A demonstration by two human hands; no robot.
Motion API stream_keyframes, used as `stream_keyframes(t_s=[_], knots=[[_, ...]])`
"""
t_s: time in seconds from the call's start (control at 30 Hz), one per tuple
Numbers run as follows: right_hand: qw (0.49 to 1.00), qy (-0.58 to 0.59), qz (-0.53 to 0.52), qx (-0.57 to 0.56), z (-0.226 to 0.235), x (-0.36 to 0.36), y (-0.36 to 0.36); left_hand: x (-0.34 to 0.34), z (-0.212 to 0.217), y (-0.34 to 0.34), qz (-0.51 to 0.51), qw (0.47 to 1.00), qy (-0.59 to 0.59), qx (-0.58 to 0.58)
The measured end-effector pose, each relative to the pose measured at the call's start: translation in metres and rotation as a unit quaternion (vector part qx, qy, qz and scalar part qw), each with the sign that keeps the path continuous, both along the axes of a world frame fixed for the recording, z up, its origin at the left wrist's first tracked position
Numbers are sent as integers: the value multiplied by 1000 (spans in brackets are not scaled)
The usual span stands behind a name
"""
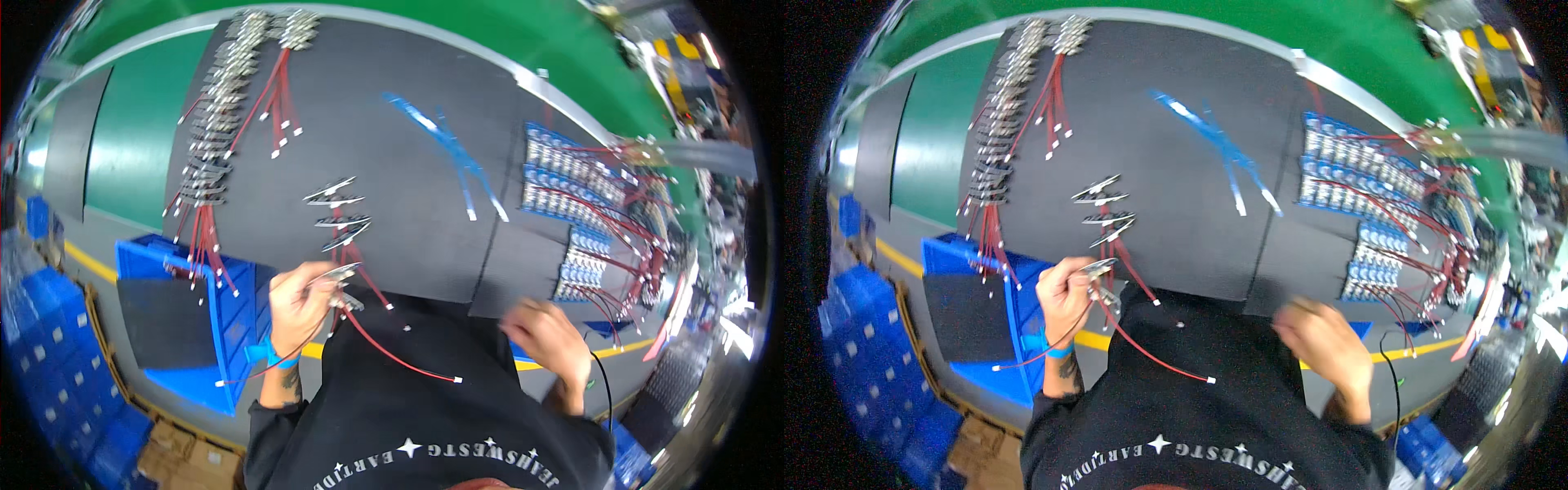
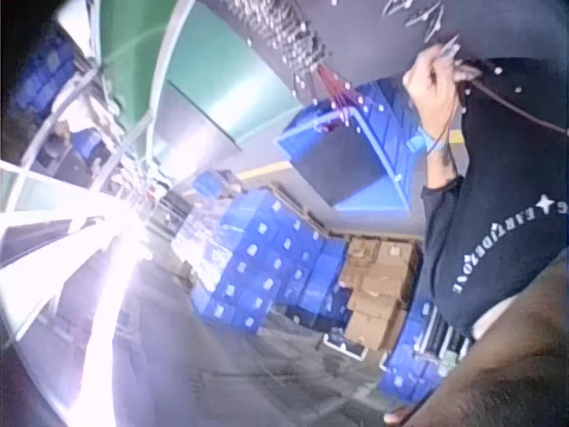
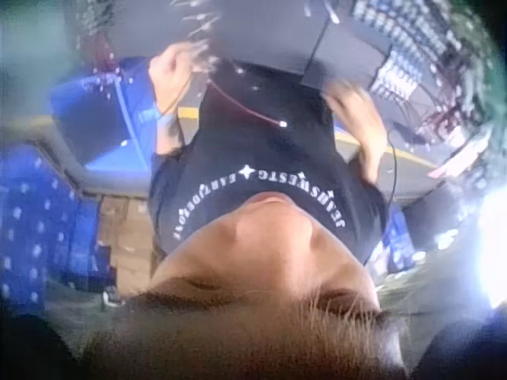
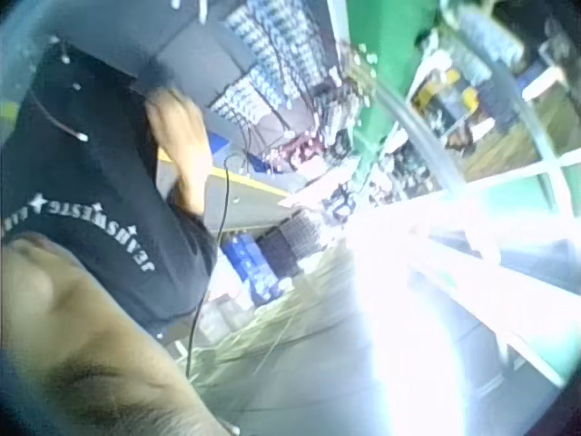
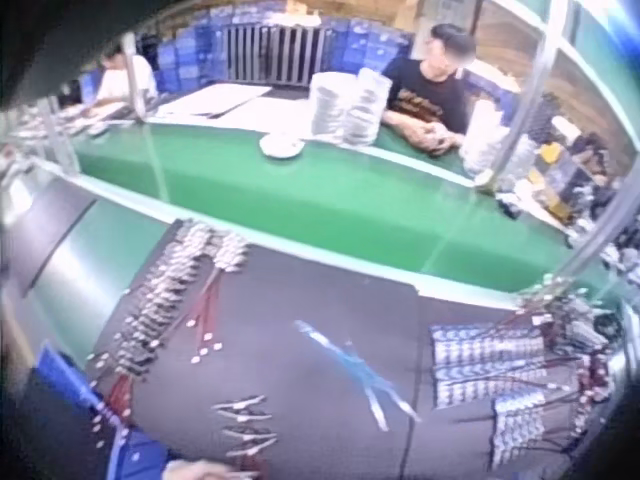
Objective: The person assembles and organizes small circuit board components with attached wires by hand at a factory workbench.
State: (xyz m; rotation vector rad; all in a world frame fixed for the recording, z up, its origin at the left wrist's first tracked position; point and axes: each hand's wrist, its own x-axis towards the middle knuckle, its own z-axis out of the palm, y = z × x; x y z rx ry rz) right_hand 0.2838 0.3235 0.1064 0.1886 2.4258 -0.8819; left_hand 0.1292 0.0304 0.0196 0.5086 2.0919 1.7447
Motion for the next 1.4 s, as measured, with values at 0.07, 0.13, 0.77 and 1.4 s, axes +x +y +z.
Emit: stream_keyframes(t_s=[0.07, 0.13, 0.77, 1.4], knots=[[961, -61, -82, 258, -14, 91, 23, -5, 3, 3, -43, 999, 8, 13], [957, -125, -51, 258, 4, 118, 26, -4, 7, 7, -58, 998, 30, -14], [895, 375, 175, -166, -65, -142, -75, 24, 9, -49, -33, 977, -202, 64], [892, 433, 97, -84, -78, -184, -89, 24, -19, 29, 270, 910, 254, -186]])
